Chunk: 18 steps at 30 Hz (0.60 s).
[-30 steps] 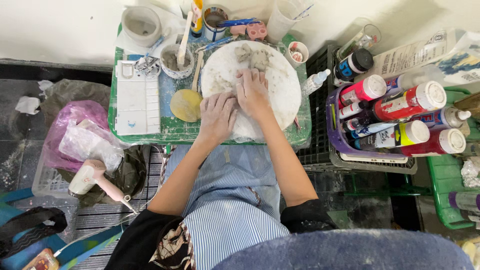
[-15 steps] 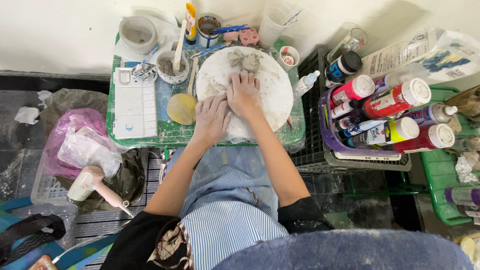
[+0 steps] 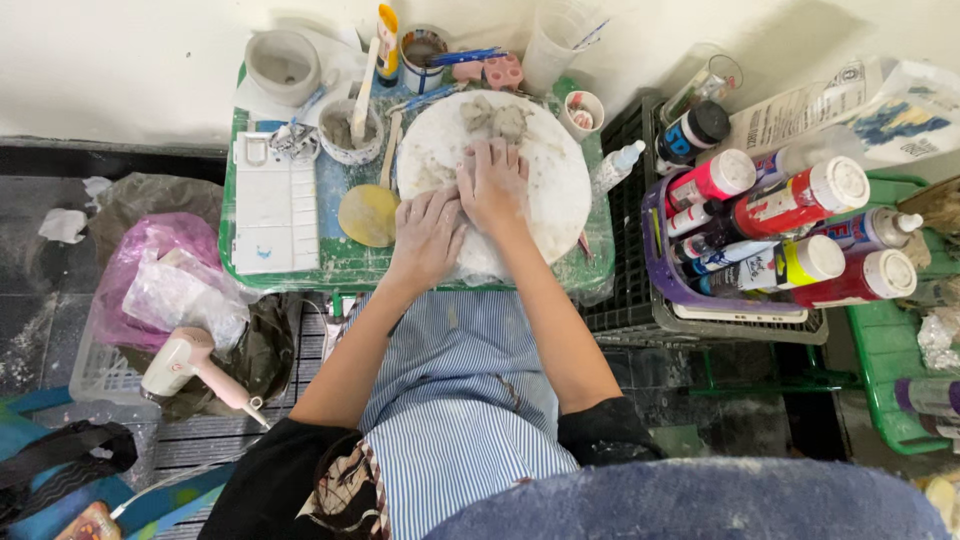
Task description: The person takes pieces of clay from a container, rolls a piece into a ball between their palms, and presses a hole into the center of the ball by hand on a white board.
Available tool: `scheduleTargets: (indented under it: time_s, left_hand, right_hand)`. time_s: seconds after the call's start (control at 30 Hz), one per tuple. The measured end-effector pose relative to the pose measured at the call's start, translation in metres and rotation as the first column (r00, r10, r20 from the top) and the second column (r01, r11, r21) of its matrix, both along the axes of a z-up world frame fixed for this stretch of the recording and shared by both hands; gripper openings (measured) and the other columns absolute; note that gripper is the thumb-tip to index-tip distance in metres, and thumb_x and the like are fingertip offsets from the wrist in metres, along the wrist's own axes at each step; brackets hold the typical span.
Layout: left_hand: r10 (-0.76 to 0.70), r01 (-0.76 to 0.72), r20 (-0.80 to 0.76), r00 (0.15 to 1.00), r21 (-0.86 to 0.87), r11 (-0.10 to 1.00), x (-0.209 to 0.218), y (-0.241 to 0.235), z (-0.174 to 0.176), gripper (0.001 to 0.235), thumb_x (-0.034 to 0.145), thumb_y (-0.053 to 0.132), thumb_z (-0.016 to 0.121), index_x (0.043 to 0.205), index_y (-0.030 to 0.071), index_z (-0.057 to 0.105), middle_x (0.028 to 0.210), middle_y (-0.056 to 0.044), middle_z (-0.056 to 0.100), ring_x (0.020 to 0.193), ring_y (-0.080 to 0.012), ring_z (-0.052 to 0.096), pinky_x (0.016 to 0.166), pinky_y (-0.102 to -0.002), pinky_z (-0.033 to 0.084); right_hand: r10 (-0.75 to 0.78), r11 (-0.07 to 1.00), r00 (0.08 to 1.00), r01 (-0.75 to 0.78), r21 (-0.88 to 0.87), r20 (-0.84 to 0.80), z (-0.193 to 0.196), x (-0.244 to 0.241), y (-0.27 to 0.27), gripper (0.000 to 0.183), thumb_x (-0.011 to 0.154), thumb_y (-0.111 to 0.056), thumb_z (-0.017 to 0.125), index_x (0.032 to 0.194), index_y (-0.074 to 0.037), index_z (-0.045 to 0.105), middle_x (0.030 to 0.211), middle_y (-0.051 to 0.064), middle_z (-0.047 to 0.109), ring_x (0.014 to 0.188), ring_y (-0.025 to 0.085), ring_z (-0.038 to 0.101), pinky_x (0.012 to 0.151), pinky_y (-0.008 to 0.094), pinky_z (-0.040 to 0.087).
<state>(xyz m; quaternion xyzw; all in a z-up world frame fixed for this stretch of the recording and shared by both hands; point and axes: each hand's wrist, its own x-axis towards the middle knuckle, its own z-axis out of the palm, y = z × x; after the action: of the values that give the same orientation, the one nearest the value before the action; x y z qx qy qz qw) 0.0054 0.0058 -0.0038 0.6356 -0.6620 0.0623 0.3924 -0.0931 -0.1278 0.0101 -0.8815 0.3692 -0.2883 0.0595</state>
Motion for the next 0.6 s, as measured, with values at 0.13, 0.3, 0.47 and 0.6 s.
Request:
scheduleTargets:
  time_s: [0.13,0.3,0.47,0.6]
  left_hand:
    - [-0.006,0.006,-0.002,1.000,0.010,1.000,0.003,-0.003,0.002,0.038,0.093,0.025,0.064,0.125,0.006,0.061,0.136,-0.007,0.058,0.127,-0.0278,0.051,0.106,-0.046,0.035]
    - [-0.021,0.023,-0.037,0.999,0.070,0.997,0.009,-0.011,0.014,0.038,0.093,0.035,0.068,0.122,0.010,0.064,0.132,-0.005,0.061,0.124,-0.0260,0.053,0.105,-0.046,0.036]
    - [-0.006,0.003,0.025,1.000,0.133,0.991,-0.005,-0.009,0.031,0.071,0.078,0.055,0.078,0.127,0.005,0.064,0.125,-0.011,0.060,0.117,-0.0295,0.051,0.096,-0.049,0.035]
    - [-0.046,0.048,-0.037,0.998,0.059,0.997,-0.029,-0.023,0.036,0.074,0.068,0.055,0.082,0.123,0.008,0.068,0.125,-0.006,0.063,0.119,-0.0261,0.052,0.098,-0.050,0.034]
  right_hand:
    - [0.078,0.993,0.984,-0.092,0.079,0.160,-0.004,-0.006,-0.013,0.030,0.093,-0.027,0.063,0.117,-0.010,0.060,0.117,0.012,0.062,0.112,0.032,0.052,0.097,0.049,0.036]
    - [-0.218,0.717,0.572,-0.456,0.528,0.791,-0.003,-0.036,-0.049,0.021,0.111,-0.021,0.043,0.110,-0.009,0.060,0.095,0.004,0.064,0.091,0.016,0.059,0.086,0.032,0.049]
    - [-0.209,0.847,0.517,-0.329,0.419,0.830,0.002,-0.092,-0.025,0.009,0.109,-0.010,0.049,0.111,-0.006,0.057,0.100,0.002,0.063,0.092,0.011,0.058,0.085,0.026,0.049]
    - [-0.177,0.849,0.569,-0.325,0.417,0.803,-0.009,-0.106,-0.011,0.007,0.108,-0.006,0.051,0.112,-0.006,0.057,0.105,0.002,0.063,0.096,0.010,0.057,0.088,0.025,0.047]
